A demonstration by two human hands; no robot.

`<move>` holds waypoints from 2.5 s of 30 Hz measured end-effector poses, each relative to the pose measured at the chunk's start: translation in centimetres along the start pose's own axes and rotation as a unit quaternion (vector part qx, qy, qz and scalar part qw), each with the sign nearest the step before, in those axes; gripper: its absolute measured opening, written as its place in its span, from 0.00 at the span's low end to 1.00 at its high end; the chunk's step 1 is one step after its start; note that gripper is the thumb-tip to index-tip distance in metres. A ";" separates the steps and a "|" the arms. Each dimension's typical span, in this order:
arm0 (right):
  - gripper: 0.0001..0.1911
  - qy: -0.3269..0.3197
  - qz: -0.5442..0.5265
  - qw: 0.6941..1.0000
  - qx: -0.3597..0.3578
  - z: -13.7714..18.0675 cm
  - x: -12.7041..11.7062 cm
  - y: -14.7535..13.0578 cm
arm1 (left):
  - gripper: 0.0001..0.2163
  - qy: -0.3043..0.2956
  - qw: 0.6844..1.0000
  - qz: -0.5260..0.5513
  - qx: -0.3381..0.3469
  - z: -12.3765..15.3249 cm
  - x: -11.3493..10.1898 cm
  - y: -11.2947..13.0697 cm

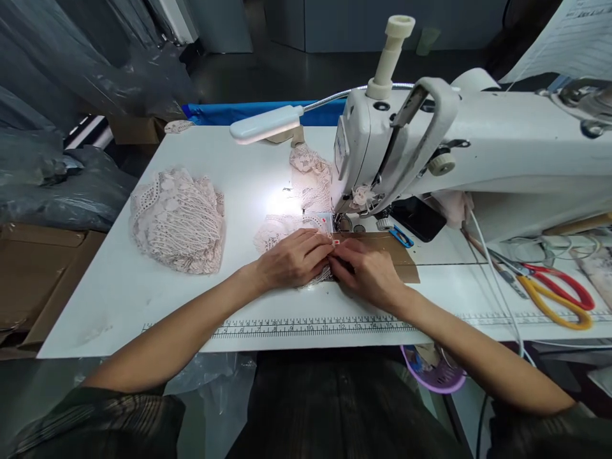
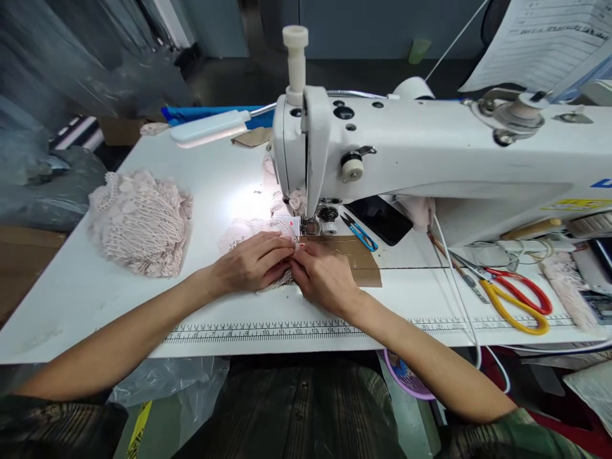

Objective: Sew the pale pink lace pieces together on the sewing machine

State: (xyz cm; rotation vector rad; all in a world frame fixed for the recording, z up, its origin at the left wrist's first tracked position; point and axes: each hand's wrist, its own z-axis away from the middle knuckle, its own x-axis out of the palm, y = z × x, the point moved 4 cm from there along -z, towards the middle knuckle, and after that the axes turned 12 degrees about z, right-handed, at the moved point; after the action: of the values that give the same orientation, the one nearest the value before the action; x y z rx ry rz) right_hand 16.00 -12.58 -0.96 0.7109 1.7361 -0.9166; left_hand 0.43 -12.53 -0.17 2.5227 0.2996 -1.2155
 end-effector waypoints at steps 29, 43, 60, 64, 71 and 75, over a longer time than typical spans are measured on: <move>0.17 0.046 0.080 0.985 -0.147 -0.8 -0.2 3.5 | 0.07 -0.014 0.995 0.101 0.002 0.7 0.2 -1.4; 0.19 0.000 0.000 0.997 -0.075 -0.7 0.8 3.8 | 0.05 -0.027 0.998 0.059 0.016 0.3 0.4 -0.9; 0.21 0.015 -0.046 0.995 -0.086 -0.3 0.3 4.5 | 0.06 -0.018 0.996 0.085 0.010 0.5 0.6 -1.1; 0.20 0.035 -0.039 0.988 -0.149 -0.2 0.1 4.1 | 0.06 -0.015 0.996 0.082 0.008 0.5 0.6 -1.1; 0.18 0.041 -0.019 0.978 -0.201 0.0 0.4 3.5 | 0.07 -0.018 0.996 0.091 -0.014 1.0 1.0 -1.3; 0.17 0.035 -0.016 0.981 -0.189 0.0 0.6 3.4 | 0.07 -0.017 0.996 0.082 -0.003 0.8 0.5 -1.2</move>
State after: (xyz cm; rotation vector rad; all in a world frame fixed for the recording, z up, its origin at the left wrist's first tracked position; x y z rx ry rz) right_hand 18.57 -10.69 -2.34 0.4691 1.9180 -0.5622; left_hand -0.23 -11.68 -1.24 2.4630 0.0847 -1.1909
